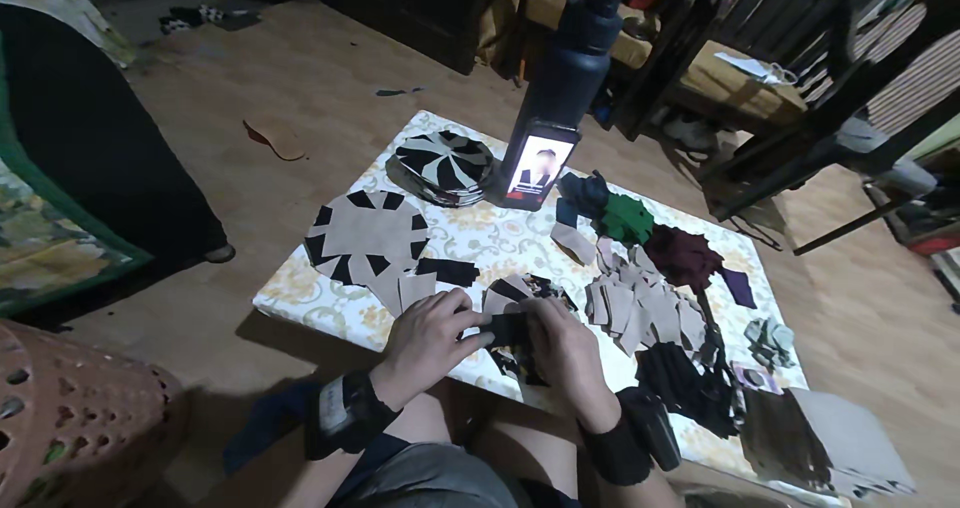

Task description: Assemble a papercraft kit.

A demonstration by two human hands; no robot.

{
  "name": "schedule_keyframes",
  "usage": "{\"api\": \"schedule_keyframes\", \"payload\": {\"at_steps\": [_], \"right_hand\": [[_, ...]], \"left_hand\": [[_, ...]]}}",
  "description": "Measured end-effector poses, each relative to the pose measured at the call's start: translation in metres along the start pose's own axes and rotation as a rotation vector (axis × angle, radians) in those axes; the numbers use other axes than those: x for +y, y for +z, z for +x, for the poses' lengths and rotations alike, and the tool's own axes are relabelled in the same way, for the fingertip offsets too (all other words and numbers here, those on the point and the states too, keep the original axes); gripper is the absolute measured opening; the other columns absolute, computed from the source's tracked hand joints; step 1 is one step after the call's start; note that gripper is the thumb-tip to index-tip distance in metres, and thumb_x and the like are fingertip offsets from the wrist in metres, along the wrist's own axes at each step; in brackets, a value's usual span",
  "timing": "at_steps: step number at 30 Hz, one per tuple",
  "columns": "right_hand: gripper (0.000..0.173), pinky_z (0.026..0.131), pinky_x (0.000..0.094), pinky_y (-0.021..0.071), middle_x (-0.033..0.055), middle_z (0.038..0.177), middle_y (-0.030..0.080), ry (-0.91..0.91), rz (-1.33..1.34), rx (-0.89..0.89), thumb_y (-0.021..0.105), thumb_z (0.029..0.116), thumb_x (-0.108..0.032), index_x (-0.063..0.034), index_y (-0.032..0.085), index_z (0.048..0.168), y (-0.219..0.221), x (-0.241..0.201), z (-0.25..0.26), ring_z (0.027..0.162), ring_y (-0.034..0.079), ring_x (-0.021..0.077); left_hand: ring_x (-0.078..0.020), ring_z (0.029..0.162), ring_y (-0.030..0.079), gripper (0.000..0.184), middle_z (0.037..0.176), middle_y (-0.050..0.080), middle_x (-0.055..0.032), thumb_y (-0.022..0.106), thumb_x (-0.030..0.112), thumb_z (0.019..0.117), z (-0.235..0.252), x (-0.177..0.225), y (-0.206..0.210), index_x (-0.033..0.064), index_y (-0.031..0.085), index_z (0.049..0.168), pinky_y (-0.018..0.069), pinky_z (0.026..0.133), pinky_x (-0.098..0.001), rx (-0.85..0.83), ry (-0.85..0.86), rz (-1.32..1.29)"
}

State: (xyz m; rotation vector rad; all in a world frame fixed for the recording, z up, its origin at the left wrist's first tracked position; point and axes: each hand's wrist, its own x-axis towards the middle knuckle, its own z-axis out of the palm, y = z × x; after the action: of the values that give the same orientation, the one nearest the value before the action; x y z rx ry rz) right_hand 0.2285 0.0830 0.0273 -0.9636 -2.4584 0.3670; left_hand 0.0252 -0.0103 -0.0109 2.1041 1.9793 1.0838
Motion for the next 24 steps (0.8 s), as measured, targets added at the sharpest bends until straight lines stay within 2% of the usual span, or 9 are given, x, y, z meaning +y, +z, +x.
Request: {"api": "schedule_keyframes", "payload": {"at_steps": [4,6,9,11,13,16,19,21,24], "right_hand": [[0.021,0.068,0.0422,0.0592,0.0115,0.101,0.071,-0.052,0.015,0.139,0.060,0.0984,-0.010,-0.0052,0.071,0.116,-0.005,0.000,0.005,0.080,0.070,0.0240],[0.024,0.079,0.0446,0.0589,0.0135,0.112,0.071,-0.154,-0.004,0.157,0.062,0.0997,-0.019,-0.0059,0.072,0.117,0.002,0.000,0.008,0.096,0.071,0.0274],[0.052,0.113,0.0609,0.0390,0.0146,0.149,0.055,-0.260,-0.088,-0.014,0.049,0.1037,-0.050,-0.0138,0.062,0.139,0.015,0.004,0.008,0.141,0.048,0.0382],[0.074,0.119,0.0685,0.0232,0.0133,0.161,0.041,-0.236,-0.147,-0.150,0.032,0.1007,-0.070,-0.0194,0.051,0.152,0.023,0.006,0.006,0.151,0.031,0.0409],[0.083,0.120,0.0681,0.0222,0.0130,0.163,0.037,-0.160,-0.180,-0.204,0.026,0.0970,-0.078,-0.0213,0.048,0.154,0.030,0.004,0.004,0.152,0.029,0.0399],[0.080,0.119,0.0690,0.0217,0.0162,0.162,0.038,-0.035,-0.220,-0.172,0.030,0.0984,-0.074,-0.0179,0.050,0.153,0.037,-0.004,0.006,0.151,0.032,0.0425],[0.075,0.115,0.0744,0.0201,0.0204,0.157,0.045,-0.007,-0.318,-0.031,0.038,0.0993,-0.068,-0.0131,0.057,0.147,0.044,-0.015,0.010,0.146,0.038,0.0482],[0.062,0.113,0.0766,0.0232,0.0213,0.151,0.052,-0.089,-0.270,0.062,0.049,0.1009,-0.055,-0.0079,0.063,0.139,0.047,-0.038,0.012,0.142,0.043,0.0484],[0.037,0.113,0.0692,0.0344,0.0155,0.137,0.065,-0.216,0.001,0.028,0.062,0.0998,-0.026,-0.0059,0.068,0.130,0.058,-0.079,0.011,0.132,0.057,0.0389]], "left_hand": [[-0.0236,0.089,0.068,0.030,0.102,0.071,-0.0069,0.066,0.043,0.0950,0.000,0.001,-0.001,0.0175,0.079,0.102,0.0565,0.078,-0.0444,-0.023,-0.006,-0.009],[-0.0242,0.089,0.069,0.030,0.103,0.071,-0.0072,0.065,0.044,0.0957,0.000,0.001,-0.002,0.0189,0.079,0.105,0.0567,0.078,-0.0452,-0.004,-0.008,-0.015],[-0.0182,0.085,0.069,0.030,0.102,0.071,-0.0062,0.062,0.040,0.0988,-0.003,0.003,-0.003,0.0185,0.077,0.113,0.0571,0.074,-0.0390,0.188,-0.024,-0.088],[-0.0103,0.089,0.067,0.025,0.102,0.071,-0.0077,0.062,0.025,0.1002,-0.005,0.002,-0.008,0.0067,0.075,0.112,0.0574,0.080,-0.0276,0.382,-0.034,-0.309],[-0.0045,0.086,0.064,0.025,0.100,0.069,-0.0041,0.053,0.014,0.1037,-0.008,0.000,-0.018,-0.0006,0.069,0.116,0.0551,0.076,-0.0216,0.516,-0.105,-0.601],[-0.0019,0.073,0.059,0.033,0.092,0.066,0.0063,0.034,0.022,0.1098,-0.013,-0.005,-0.039,0.0078,0.062,0.120,0.0519,0.065,-0.0193,0.629,-0.295,-0.935],[-0.0039,0.066,0.058,0.038,0.086,0.065,0.0044,0.026,0.026,0.1102,-0.016,-0.009,-0.056,0.0109,0.060,0.114,0.0515,0.061,-0.0186,0.703,-0.397,-1.088],[-0.0046,0.066,0.059,0.041,0.088,0.066,0.0031,0.022,0.026,0.1105,-0.022,-0.010,-0.063,0.0111,0.060,0.113,0.0512,0.060,-0.0181,0.695,-0.432,-1.153],[-0.0047,0.064,0.058,0.043,0.087,0.066,0.0017,0.020,0.025,0.1104,-0.029,-0.009,-0.065,0.0105,0.061,0.109,0.0508,0.058,-0.0176,0.660,-0.473,-1.225]]}}
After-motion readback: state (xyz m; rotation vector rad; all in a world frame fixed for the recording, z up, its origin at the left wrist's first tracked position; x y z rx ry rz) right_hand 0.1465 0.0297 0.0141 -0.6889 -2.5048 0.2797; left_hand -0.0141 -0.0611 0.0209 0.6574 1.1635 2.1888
